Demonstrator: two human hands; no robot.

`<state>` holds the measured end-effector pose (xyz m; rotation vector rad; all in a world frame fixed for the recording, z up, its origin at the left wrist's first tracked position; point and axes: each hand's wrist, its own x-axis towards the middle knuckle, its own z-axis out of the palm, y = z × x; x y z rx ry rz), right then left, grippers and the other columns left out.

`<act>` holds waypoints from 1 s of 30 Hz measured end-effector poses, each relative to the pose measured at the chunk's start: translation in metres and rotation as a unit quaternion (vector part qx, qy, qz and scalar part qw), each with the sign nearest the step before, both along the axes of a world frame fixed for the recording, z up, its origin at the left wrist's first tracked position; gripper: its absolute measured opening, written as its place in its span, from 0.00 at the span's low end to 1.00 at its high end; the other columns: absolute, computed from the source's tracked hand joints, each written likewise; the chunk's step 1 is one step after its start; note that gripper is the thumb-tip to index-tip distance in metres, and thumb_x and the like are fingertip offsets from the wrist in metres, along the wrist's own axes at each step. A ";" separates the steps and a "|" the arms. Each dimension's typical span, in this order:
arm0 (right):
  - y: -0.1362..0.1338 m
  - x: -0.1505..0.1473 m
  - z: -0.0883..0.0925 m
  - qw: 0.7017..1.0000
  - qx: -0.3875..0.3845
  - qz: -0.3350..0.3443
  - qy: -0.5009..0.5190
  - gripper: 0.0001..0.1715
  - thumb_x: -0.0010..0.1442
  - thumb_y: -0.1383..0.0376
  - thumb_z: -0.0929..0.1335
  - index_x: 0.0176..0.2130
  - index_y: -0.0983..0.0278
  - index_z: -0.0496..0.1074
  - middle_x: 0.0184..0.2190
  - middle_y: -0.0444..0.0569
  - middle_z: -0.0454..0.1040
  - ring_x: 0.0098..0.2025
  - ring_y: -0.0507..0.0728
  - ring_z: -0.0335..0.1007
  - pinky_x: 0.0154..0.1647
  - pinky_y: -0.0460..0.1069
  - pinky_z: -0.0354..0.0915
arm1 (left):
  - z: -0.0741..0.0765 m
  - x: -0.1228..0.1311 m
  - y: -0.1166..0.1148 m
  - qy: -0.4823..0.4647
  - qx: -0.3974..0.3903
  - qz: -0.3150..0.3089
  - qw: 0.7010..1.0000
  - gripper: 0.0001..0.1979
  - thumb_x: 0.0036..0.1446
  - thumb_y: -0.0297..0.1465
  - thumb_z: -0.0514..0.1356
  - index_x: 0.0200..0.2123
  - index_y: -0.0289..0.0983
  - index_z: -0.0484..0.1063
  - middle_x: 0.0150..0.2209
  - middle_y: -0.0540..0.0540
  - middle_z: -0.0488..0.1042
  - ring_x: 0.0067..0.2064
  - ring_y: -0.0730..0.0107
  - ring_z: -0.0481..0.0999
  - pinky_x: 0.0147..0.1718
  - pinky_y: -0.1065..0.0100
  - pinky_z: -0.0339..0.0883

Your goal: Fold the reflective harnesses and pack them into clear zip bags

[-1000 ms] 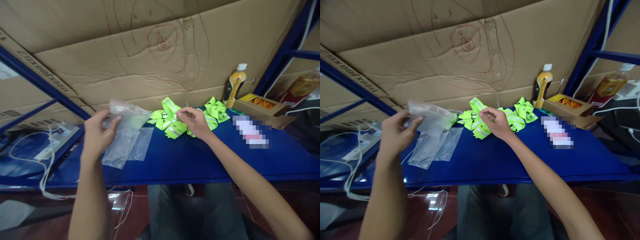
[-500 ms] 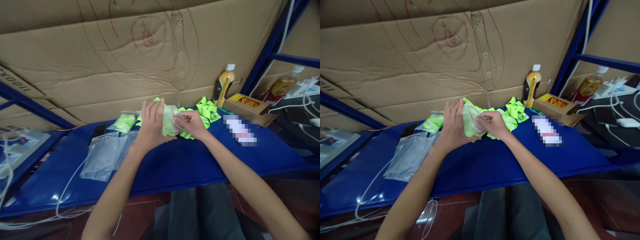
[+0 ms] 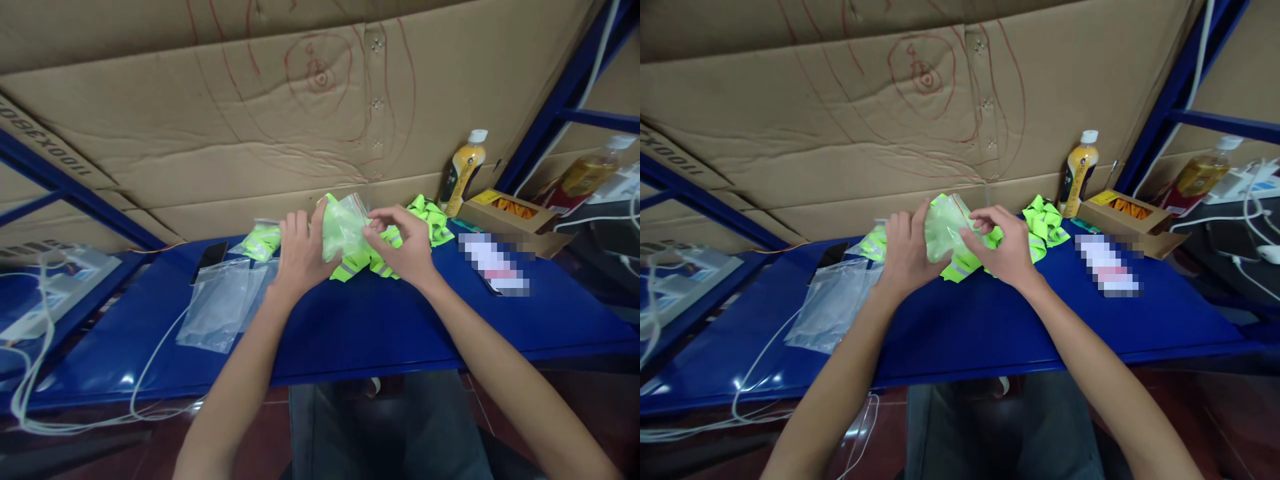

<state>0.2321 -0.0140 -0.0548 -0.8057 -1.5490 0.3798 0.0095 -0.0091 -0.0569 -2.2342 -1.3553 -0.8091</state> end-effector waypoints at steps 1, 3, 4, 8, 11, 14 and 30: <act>0.000 -0.002 -0.001 0.999 -0.014 0.021 -0.028 0.10 0.62 0.56 0.75 0.41 0.58 0.78 0.34 0.47 0.77 0.34 0.56 0.72 0.42 0.54 0.71 | -0.001 0.001 0.000 0.003 -0.004 -0.006 1.000 0.51 0.61 0.46 0.67 0.78 0.35 0.46 0.54 0.30 0.68 0.53 0.34 0.67 0.53 0.42 0.61; 0.003 -0.005 -0.005 0.995 -0.041 0.043 -0.075 0.07 0.62 0.59 0.74 0.35 0.59 0.76 0.29 0.45 0.75 0.31 0.54 0.67 0.37 0.52 0.67 | -0.003 0.003 -0.001 0.012 -0.012 -0.012 1.000 0.52 0.60 0.47 0.68 0.78 0.35 0.47 0.54 0.29 0.68 0.54 0.34 0.67 0.54 0.41 0.61; 0.004 -0.006 -0.007 0.994 -0.052 0.049 -0.086 0.09 0.63 0.59 0.73 0.31 0.60 0.74 0.28 0.45 0.74 0.30 0.54 0.66 0.36 0.52 0.65 | -0.004 0.004 -0.001 0.020 -0.015 -0.014 1.000 0.54 0.59 0.47 0.69 0.78 0.35 0.48 0.55 0.29 0.68 0.54 0.33 0.67 0.54 0.41 0.60; 0.008 -0.007 -0.010 0.982 -0.128 0.138 0.006 0.19 0.65 0.51 0.73 0.30 0.60 0.72 0.32 0.48 0.79 0.37 0.58 0.75 0.43 0.53 0.71 | -0.006 0.007 -0.002 0.040 -0.021 -0.019 0.999 0.60 0.54 0.51 0.73 0.79 0.35 0.46 0.59 0.27 0.66 0.57 0.31 0.66 0.59 0.38 0.59; 0.005 -0.003 -0.005 0.922 -0.240 0.281 0.114 0.23 0.60 0.44 0.76 0.36 0.60 0.74 0.38 0.49 0.83 0.40 0.60 0.81 0.48 0.56 0.77 | -0.005 0.006 -0.002 0.009 -0.021 -0.026 0.999 0.63 0.49 0.53 0.75 0.79 0.36 0.47 0.63 0.26 0.65 0.61 0.27 0.64 0.63 0.33 0.54; 0.002 0.003 0.000 0.863 -0.319 0.368 0.134 0.26 0.57 0.47 0.80 0.48 0.59 0.78 0.41 0.49 0.85 0.37 0.59 0.84 0.47 0.57 0.79 | -0.002 0.006 -0.003 0.006 -0.007 -0.038 0.999 0.64 0.49 0.53 0.75 0.79 0.37 0.47 0.65 0.26 0.63 0.66 0.24 0.61 0.68 0.29 0.45; -0.001 0.009 0.009 0.896 -0.231 0.371 0.082 0.21 0.61 0.53 0.79 0.51 0.57 0.83 0.53 0.49 0.84 0.56 0.61 0.81 0.66 0.59 0.71 | 0.013 -0.008 -0.006 0.035 -0.001 0.002 0.999 0.46 0.53 0.43 0.72 0.70 0.35 0.59 0.59 0.31 0.71 0.62 0.30 0.67 0.65 0.35 0.57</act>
